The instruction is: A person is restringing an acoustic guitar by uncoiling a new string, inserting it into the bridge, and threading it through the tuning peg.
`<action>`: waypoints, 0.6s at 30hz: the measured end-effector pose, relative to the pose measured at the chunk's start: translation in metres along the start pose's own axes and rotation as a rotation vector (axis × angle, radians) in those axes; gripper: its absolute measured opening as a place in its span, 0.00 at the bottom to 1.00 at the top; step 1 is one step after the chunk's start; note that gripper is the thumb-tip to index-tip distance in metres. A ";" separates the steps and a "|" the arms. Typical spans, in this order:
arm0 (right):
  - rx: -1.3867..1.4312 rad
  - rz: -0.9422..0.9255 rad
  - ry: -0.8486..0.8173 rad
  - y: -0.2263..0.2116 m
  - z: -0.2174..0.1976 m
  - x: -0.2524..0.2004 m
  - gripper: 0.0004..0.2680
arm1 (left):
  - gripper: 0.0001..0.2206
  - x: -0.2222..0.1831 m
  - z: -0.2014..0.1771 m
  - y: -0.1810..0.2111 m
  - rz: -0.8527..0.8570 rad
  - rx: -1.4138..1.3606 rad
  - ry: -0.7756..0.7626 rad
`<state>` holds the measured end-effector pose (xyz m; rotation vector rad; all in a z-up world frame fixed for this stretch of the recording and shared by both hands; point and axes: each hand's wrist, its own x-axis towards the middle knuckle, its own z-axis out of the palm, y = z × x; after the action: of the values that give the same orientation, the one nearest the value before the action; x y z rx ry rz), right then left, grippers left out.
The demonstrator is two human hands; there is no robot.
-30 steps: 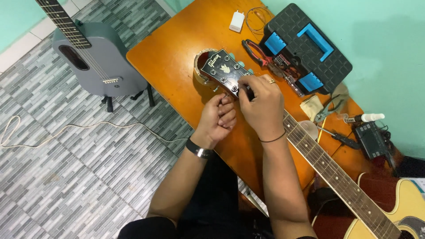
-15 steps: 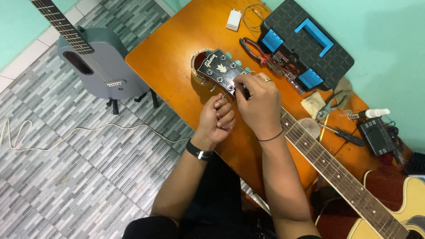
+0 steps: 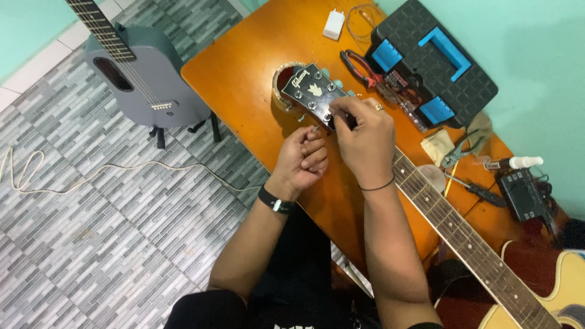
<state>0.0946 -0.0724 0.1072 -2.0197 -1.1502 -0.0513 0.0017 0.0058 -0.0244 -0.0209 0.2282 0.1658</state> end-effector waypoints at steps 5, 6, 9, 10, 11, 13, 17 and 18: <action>0.005 0.013 -0.002 0.002 0.002 0.001 0.07 | 0.21 -0.030 0.047 -0.009 0.549 1.769 0.608; 0.005 0.020 -0.005 0.001 0.002 0.001 0.07 | 0.21 -0.029 0.041 -0.009 0.540 1.769 0.609; 0.004 -0.018 -0.013 0.001 0.000 0.002 0.08 | 0.16 -0.016 0.025 -0.013 0.890 2.089 0.561; 0.006 -0.012 -0.015 0.000 0.000 0.002 0.07 | 0.18 -0.008 0.021 -0.014 0.709 1.479 0.468; 0.008 -0.006 -0.017 0.000 0.000 0.002 0.07 | 0.21 0.000 0.017 -0.016 0.512 0.877 0.359; 0.000 -0.004 -0.020 -0.001 0.000 0.002 0.07 | 0.18 -0.005 0.023 -0.007 0.289 0.481 0.215; -0.004 0.010 -0.024 -0.001 -0.001 0.002 0.06 | 0.27 -0.005 0.002 -0.005 0.475 1.090 0.329; -0.007 0.009 -0.023 -0.002 -0.003 0.004 0.06 | 0.27 -0.010 0.006 -0.007 0.476 1.088 0.326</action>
<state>0.0962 -0.0712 0.1120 -2.0365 -1.1565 -0.0281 -0.0051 -0.0026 -0.0160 1.1022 0.6239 0.4944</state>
